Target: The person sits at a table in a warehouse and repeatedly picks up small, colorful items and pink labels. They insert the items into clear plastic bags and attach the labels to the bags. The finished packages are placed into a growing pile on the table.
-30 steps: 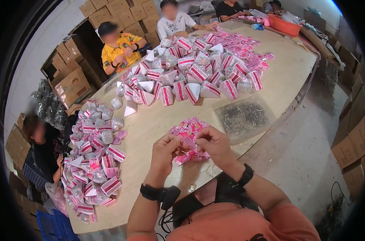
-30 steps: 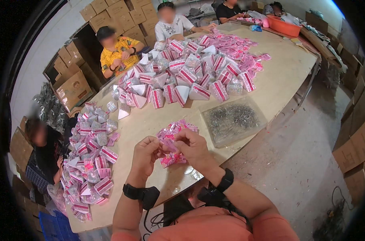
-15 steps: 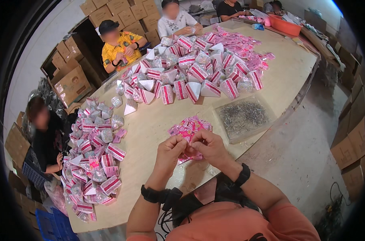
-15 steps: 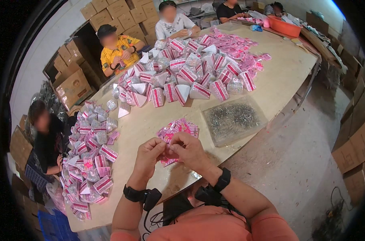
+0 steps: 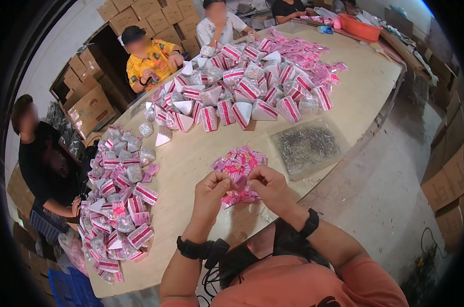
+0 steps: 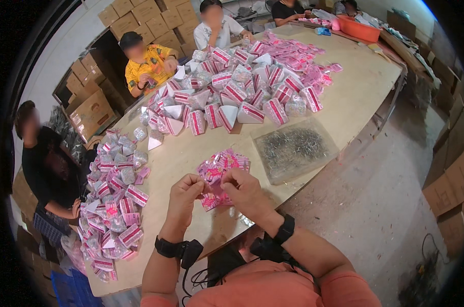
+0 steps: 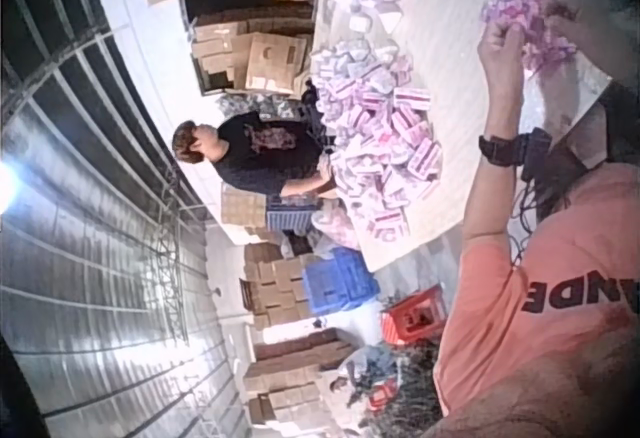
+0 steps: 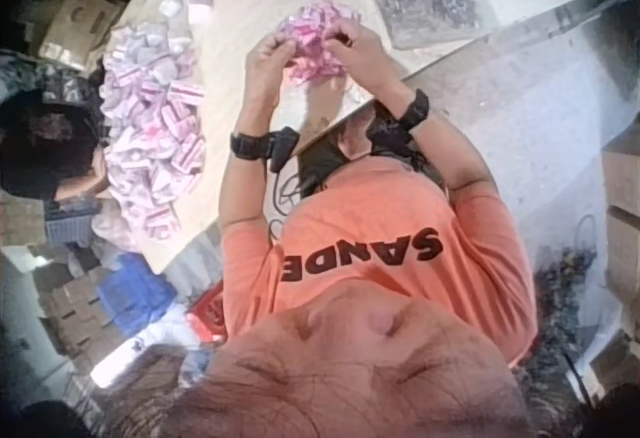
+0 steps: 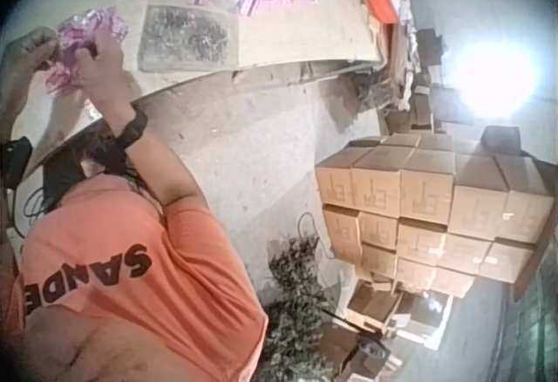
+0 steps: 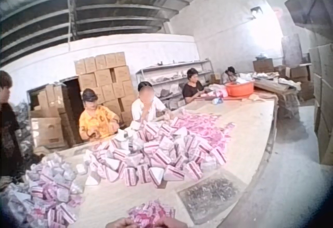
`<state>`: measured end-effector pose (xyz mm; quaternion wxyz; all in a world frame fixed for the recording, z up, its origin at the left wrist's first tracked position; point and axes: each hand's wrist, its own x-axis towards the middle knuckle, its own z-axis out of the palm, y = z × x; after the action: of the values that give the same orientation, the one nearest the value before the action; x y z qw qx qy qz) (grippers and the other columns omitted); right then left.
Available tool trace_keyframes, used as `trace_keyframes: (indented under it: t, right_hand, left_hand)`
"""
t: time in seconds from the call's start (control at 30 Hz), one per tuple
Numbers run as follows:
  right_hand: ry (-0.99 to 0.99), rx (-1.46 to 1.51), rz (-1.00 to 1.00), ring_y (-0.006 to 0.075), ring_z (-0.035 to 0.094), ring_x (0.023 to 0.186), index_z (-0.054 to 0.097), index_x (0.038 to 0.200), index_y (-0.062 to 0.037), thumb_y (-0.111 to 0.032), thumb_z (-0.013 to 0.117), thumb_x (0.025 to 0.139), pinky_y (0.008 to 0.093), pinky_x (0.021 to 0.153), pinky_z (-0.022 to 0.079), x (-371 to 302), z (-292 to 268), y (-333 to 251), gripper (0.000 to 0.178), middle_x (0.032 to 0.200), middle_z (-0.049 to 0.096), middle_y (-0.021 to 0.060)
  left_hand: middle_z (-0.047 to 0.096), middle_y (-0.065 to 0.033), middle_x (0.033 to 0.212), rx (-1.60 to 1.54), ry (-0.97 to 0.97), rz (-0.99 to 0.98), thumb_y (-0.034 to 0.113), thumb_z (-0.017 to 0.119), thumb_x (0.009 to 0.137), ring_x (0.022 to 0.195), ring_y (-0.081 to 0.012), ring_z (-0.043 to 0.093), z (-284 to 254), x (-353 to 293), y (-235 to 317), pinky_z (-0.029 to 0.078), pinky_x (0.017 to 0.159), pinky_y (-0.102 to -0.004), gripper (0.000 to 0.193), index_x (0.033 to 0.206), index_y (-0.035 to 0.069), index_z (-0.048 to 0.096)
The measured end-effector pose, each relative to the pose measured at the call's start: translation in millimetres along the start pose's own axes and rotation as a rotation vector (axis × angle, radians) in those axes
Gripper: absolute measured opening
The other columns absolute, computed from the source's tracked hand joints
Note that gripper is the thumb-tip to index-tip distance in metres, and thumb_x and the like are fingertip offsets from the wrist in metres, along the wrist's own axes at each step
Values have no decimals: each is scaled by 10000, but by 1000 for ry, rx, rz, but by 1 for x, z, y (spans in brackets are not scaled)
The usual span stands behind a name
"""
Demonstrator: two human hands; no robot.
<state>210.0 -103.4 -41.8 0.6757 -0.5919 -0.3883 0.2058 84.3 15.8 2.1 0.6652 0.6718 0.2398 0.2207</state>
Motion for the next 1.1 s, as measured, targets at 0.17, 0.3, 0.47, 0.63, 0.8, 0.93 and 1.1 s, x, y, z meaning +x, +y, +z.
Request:
trace_keyframes:
  t: [0.17,0.3,0.47,0.63,0.8,0.93,1.1]
  right_hand:
    - [65,-73,-7,181,559,703,563,881,1,-53,590,828,312,663,458,-4,4,-4,81,760,578,108]
    - [122,-30,-26,176,561,708,565,891,1,-50,593,827,316,662,459,-4,10,7,86,759,583,106]
    - [127,221,130,113,547,628,579,884,-6,-49,590,853,260,573,460,-3,13,0,55,759,604,56]
    - [108,472,205,60,528,582,586,885,-23,-38,605,854,199,508,426,3,8,12,39,755,599,18]
    - [74,650,276,64,532,581,576,895,-37,-39,629,846,185,500,398,6,4,15,72,742,593,16]
    - [-34,622,298,66,527,572,575,889,-40,-45,634,845,188,496,393,2,2,4,74,733,585,8]
    - [-107,605,260,74,547,635,584,914,-28,-44,619,851,196,553,426,-1,1,3,74,776,590,14]
  left_hand:
    - [655,-52,853,-22,9,70,44,519,860,819,-120,606,3,0,-1,434,744,-239,98,920,24,594]
    - [654,-60,879,-26,0,45,13,514,842,825,-116,597,6,-1,-2,440,752,-242,137,954,5,594]
    - [647,-75,941,11,-34,77,-12,492,826,857,-121,591,12,-7,-9,455,799,-253,182,980,-16,588]
    - [634,-94,1010,-49,-77,57,-26,469,806,892,-143,606,19,-15,-7,465,839,-268,247,1038,-25,556]
    - [624,-90,1017,-39,-37,53,7,507,849,866,-124,601,16,-15,-7,480,758,-250,213,1060,-11,532]
    - [601,-32,862,226,39,231,73,577,896,741,-73,552,18,-11,-13,451,649,-205,120,990,3,548]
    - [527,26,695,416,91,268,109,602,908,628,-46,476,14,-11,-6,398,547,-201,120,861,5,564]
